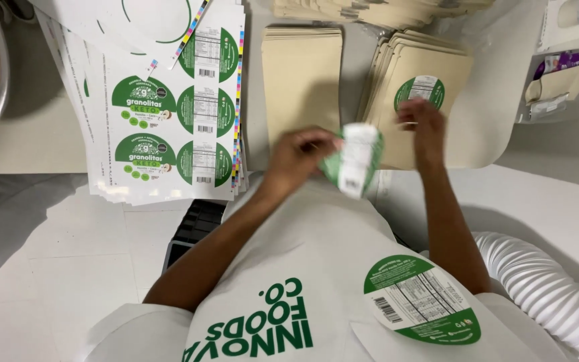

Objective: Peeling circular product labels from a sheet and applying them to the center of empty pouches at a workstation.

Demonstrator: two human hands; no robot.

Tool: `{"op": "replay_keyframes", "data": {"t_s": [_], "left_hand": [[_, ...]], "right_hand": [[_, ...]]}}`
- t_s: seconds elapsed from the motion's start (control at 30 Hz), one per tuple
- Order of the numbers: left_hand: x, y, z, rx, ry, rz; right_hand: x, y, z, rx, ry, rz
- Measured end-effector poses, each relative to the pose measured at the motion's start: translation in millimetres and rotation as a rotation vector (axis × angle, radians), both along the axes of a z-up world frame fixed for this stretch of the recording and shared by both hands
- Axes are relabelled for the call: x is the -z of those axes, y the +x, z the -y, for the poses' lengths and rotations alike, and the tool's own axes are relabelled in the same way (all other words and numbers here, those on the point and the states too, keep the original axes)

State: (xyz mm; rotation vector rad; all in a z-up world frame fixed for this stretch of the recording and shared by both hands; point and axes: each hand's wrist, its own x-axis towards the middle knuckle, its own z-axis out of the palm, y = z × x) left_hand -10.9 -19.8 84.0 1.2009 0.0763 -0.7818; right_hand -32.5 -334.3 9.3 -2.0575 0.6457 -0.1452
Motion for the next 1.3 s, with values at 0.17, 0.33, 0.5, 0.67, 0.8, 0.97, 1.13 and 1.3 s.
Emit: {"op": "replay_keyframes", "data": {"t_s": [0.17,0.33,0.5,0.67,0.8,0.97,1.13,1.3], "left_hand": [[31.7,45.6,-23.2,-0.260,0.489,0.280],[88.7,74.7,-22.2,-0.182,0.808,0.655],[109.0,92.2,-11.3,-0.076,1.050,0.890],[154.7,100.8,-8.4,0.167,1.210,0.809],[150.9,124.8,-31.1,-0.065,1.358,1.061],[144.2,134.1,-43.4,-0.120,1.314,1.391],[128.7,144.3,-49.6,0.009,1.215,1.225],[82.8,165.0,-69.4,0.169,0.648,0.864]], "right_hand": [[-49.4,52.7,-127.1,-0.329,0.281,-0.056],[22.2,92.4,-134.3,-0.551,-0.282,0.252],[54.5,111.2,-141.6,-0.572,-0.636,0.383],[91.4,111.2,-136.6,-0.481,-1.112,0.331],[50.7,103.1,-153.9,-0.484,-1.212,0.102],[35.8,62.8,-178.8,-1.129,-0.669,0.043],[24.6,22.3,-152.2,-1.052,-0.510,-0.018],[-0.8,21.4,-138.8,-0.517,-0.228,-0.061]]}}
